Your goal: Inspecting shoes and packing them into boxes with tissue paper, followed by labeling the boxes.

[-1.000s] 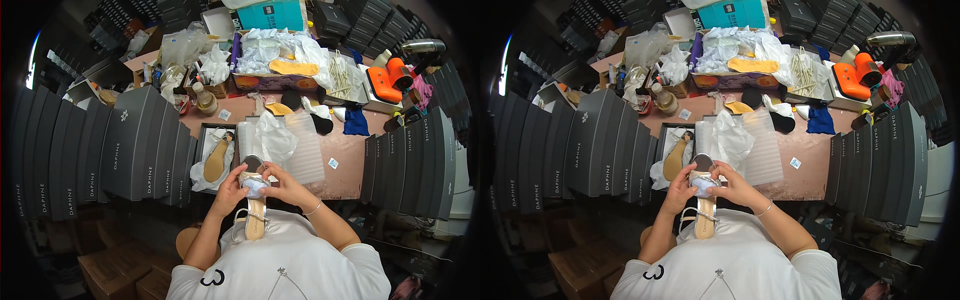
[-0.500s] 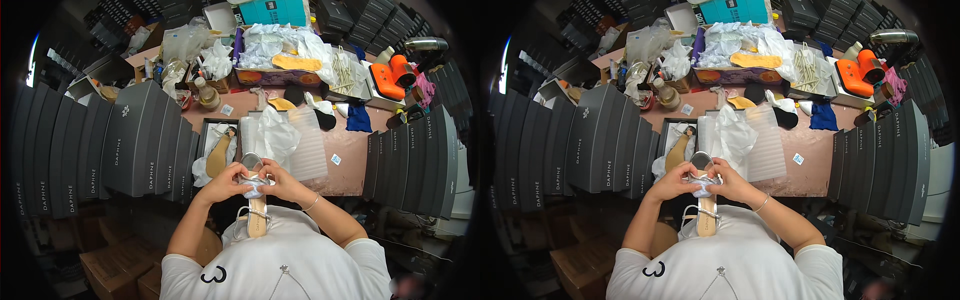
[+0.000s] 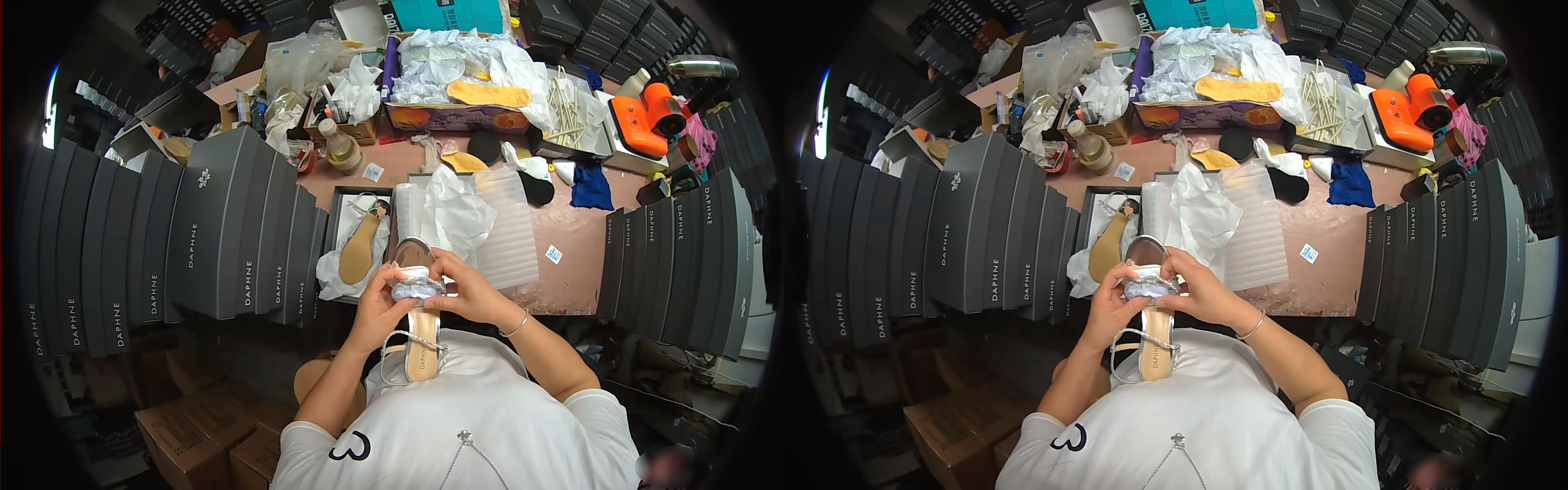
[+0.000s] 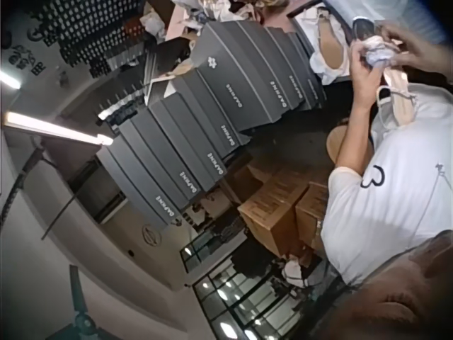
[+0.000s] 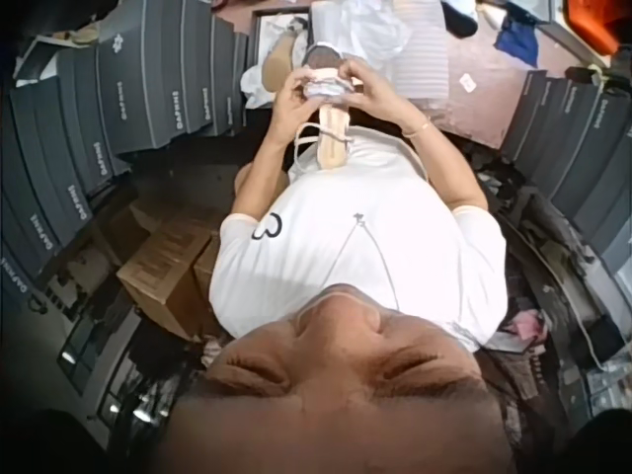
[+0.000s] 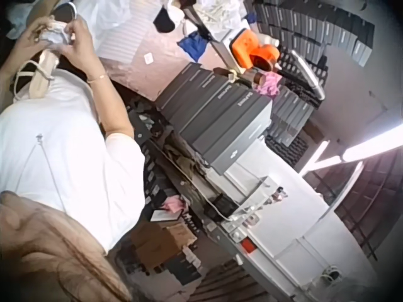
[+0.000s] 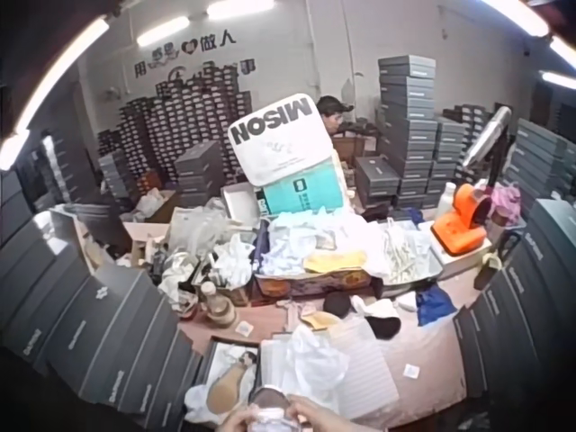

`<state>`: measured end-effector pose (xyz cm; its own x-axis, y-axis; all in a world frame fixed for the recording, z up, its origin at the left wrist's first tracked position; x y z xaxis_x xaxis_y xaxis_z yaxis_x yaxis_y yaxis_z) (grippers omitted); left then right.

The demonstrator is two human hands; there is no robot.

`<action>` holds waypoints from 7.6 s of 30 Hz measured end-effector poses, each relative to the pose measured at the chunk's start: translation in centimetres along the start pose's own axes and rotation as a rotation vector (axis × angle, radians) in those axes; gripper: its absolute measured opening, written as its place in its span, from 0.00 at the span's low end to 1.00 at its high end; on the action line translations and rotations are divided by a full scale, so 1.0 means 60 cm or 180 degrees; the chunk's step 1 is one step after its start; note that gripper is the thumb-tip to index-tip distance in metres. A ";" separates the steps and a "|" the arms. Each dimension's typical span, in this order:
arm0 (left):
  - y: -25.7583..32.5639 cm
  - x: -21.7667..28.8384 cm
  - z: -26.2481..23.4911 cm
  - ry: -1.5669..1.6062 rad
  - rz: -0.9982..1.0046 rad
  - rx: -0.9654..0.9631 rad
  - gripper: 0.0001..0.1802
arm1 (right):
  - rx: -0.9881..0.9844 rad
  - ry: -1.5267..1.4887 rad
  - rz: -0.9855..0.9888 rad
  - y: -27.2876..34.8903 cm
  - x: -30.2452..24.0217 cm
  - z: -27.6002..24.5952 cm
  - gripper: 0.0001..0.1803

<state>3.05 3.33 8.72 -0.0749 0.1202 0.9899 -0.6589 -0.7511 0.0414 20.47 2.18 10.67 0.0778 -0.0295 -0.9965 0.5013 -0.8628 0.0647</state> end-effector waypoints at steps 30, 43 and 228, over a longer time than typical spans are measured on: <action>-0.017 -0.014 0.064 0.4039 -0.0981 0.0322 0.24 | -0.0016 -0.0506 0.0078 0.059 -0.044 0.030 0.10; -0.043 -0.027 0.013 0.2689 -0.0840 0.0444 0.35 | 0.2258 -0.0533 0.0160 0.115 0.039 -0.248 0.09; -0.036 0.041 -0.019 0.0015 -0.0326 0.0552 0.07 | 0.0715 -0.0466 -0.0226 0.018 -0.001 -0.018 0.34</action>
<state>3.42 5.98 10.92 -0.0178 0.2046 0.9787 -0.5245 -0.8353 0.1650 21.94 1.80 10.87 -0.0844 -0.0234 -0.9962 0.2961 -0.9552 -0.0026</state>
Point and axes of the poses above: each hand's wrist, its own y-axis away from the middle knuckle, its own z-axis out of the palm, x = y × z, the point moved 5 cm from there along -y, towards the middle knuckle, and after that the axes turned 13 degrees about -x, right-handed, at the moved point
